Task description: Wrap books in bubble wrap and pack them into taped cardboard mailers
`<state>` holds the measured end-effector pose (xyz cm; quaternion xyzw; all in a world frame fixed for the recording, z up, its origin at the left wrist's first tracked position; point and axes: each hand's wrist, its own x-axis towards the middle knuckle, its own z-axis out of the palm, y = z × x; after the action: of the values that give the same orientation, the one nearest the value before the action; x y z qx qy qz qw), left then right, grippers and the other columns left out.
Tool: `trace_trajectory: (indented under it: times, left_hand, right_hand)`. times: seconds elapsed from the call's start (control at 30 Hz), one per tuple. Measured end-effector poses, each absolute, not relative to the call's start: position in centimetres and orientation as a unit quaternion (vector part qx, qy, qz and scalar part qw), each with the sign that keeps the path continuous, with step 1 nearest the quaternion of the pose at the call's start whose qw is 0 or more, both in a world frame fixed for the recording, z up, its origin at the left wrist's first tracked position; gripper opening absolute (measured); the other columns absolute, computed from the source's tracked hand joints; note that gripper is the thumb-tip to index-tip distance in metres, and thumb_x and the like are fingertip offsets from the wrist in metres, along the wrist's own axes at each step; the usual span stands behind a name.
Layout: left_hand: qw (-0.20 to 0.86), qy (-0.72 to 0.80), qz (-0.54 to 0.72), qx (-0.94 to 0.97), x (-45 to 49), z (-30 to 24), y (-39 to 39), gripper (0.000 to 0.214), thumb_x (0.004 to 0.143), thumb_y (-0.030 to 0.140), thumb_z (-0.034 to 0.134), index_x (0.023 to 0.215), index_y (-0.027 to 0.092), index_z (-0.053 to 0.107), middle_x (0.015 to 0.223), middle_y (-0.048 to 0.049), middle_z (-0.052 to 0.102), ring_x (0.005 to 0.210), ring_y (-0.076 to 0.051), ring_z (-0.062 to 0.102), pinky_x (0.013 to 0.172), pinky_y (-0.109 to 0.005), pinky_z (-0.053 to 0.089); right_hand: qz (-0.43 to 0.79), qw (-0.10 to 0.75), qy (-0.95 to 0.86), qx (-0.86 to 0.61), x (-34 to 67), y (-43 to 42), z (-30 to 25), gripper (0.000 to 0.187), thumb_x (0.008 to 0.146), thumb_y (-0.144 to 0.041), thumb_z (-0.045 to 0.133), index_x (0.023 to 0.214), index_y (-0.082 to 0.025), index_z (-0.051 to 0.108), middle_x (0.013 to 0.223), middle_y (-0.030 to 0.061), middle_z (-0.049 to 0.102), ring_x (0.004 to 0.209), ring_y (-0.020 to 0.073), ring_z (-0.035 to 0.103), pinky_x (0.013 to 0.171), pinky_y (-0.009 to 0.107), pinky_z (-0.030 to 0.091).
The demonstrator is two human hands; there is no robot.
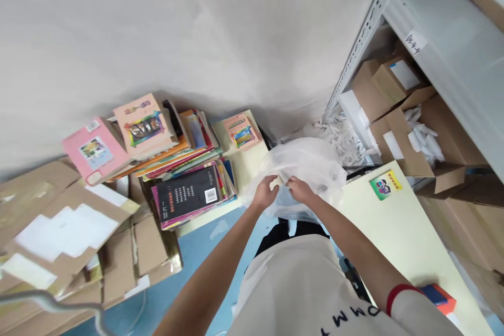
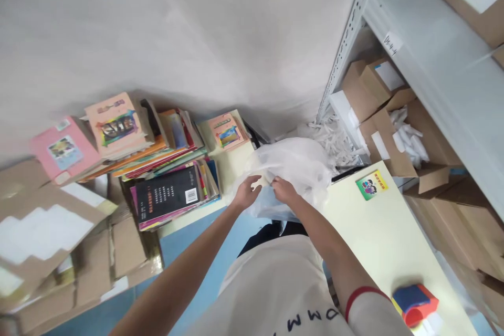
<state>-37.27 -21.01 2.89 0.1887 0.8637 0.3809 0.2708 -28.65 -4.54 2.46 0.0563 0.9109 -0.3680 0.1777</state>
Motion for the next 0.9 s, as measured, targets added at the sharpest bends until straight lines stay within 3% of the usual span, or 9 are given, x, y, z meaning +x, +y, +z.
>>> trace_trajectory:
  times: [0.1,0.23,0.33,0.43,0.5,0.57,0.63,0.73,0.9]
  left_hand:
    - [0.266,0.850,0.413,0.192,-36.8,2.7,-21.1,0.041,0.077,0.030,0.063,0.117,0.021,0.061,0.118,-0.0112,0.066,0.109,-0.028,0.064,0.082,-0.041,0.057]
    - [0.263,0.825,0.467,0.177,-36.4,3.1,-20.3,0.073,0.068,0.040,0.076,0.133,0.021,0.049,0.136,-0.0160,0.054,0.114,-0.031,0.061,0.087,-0.047,0.055]
    - [0.286,0.797,0.500,0.181,-36.3,4.6,-19.6,0.095,0.059,0.047,0.082,0.140,0.020,0.040,0.143,-0.0189,0.047,0.118,-0.034,0.059,0.091,-0.048,0.052]
    - [0.300,0.761,0.529,0.225,-36.0,7.0,-19.5,0.104,0.049,0.045,0.088,0.138,0.020,0.042,0.137,-0.0171,0.054,0.117,-0.033,0.059,0.093,-0.046,0.051]
    - [0.299,0.729,0.554,0.268,-35.8,8.7,-19.8,0.087,0.052,0.044,0.086,0.127,0.018,0.053,0.125,-0.0131,0.064,0.111,-0.031,0.061,0.092,-0.044,0.050]
    - [0.299,0.700,0.573,0.304,-35.8,10.3,-20.4,0.052,0.063,0.045,0.078,0.105,0.018,0.064,0.105,-0.0085,0.071,0.098,-0.027,0.065,0.087,-0.040,0.052]
    - [0.292,0.685,0.584,0.322,-36.0,11.7,-20.8,0.030,0.074,0.046,0.069,0.085,0.018,0.065,0.086,-0.0046,0.071,0.082,-0.021,0.065,0.077,-0.034,0.052]
    - [0.253,0.672,0.610,0.336,-36.6,14.0,-20.9,0.027,0.078,0.046,0.063,0.076,0.019,0.059,0.075,-0.0006,0.065,0.072,-0.016,0.061,0.069,-0.028,0.049]
    - [0.214,0.633,0.640,0.379,-37.4,18.2,-20.5,0.025,0.083,0.045,0.058,0.081,0.020,0.057,0.075,-0.0001,0.061,0.071,-0.014,0.059,0.068,-0.026,0.048]
  right_hand:
    - [-0.389,0.127,0.903,0.130,-26.6,-4.3,4.3,0.036,0.082,-0.008,0.049,0.112,-0.022,0.063,0.105,0.0060,0.062,0.090,0.0197,0.062,0.082,0.032,0.049]
    - [-0.420,0.041,0.879,0.222,-25.5,-4.0,7.8,0.054,0.081,-0.016,0.057,0.133,-0.025,0.049,0.087,-0.0004,0.061,0.076,0.0182,0.058,0.078,0.034,0.048]
    - [-0.425,-0.017,0.885,0.188,-24.8,-4.0,11.6,0.051,0.080,-0.019,0.064,0.130,-0.027,0.055,0.088,0.0011,0.064,0.086,0.0207,0.059,0.090,0.040,0.045]
    - [-0.415,-0.087,0.889,0.174,-23.3,-4.8,15.4,0.041,0.080,-0.024,0.069,0.121,-0.030,0.064,0.097,0.0039,0.067,0.094,0.0231,0.059,0.098,0.045,0.039]
    - [-0.413,-0.151,0.878,0.188,-22.1,-5.6,17.1,0.038,0.078,-0.028,0.073,0.116,-0.031,0.067,0.103,0.0048,0.068,0.095,0.0239,0.058,0.098,0.046,0.039]
    - [-0.423,-0.221,0.853,0.210,-21.1,-6.3,18.1,0.037,0.076,-0.033,0.075,0.113,-0.031,0.068,0.107,0.0052,0.067,0.095,0.0239,0.058,0.096,0.044,0.040]
    - [-0.445,-0.288,0.814,0.239,-20.4,-6.7,18.5,0.040,0.075,-0.036,0.075,0.114,-0.029,0.067,0.107,0.0055,0.066,0.093,0.0228,0.057,0.093,0.042,0.043]
    - [-0.471,-0.372,0.749,0.281,-20.1,-6.9,18.9,0.046,0.073,-0.038,0.075,0.116,-0.025,0.063,0.095,0.0034,0.064,0.086,0.0197,0.055,0.088,0.039,0.045]
    - [-0.527,-0.426,0.662,0.319,-19.5,-7.6,20.4,0.047,0.070,-0.036,0.074,0.113,-0.024,0.058,0.072,-0.0049,0.050,0.070,0.0145,0.052,0.074,0.032,0.047]
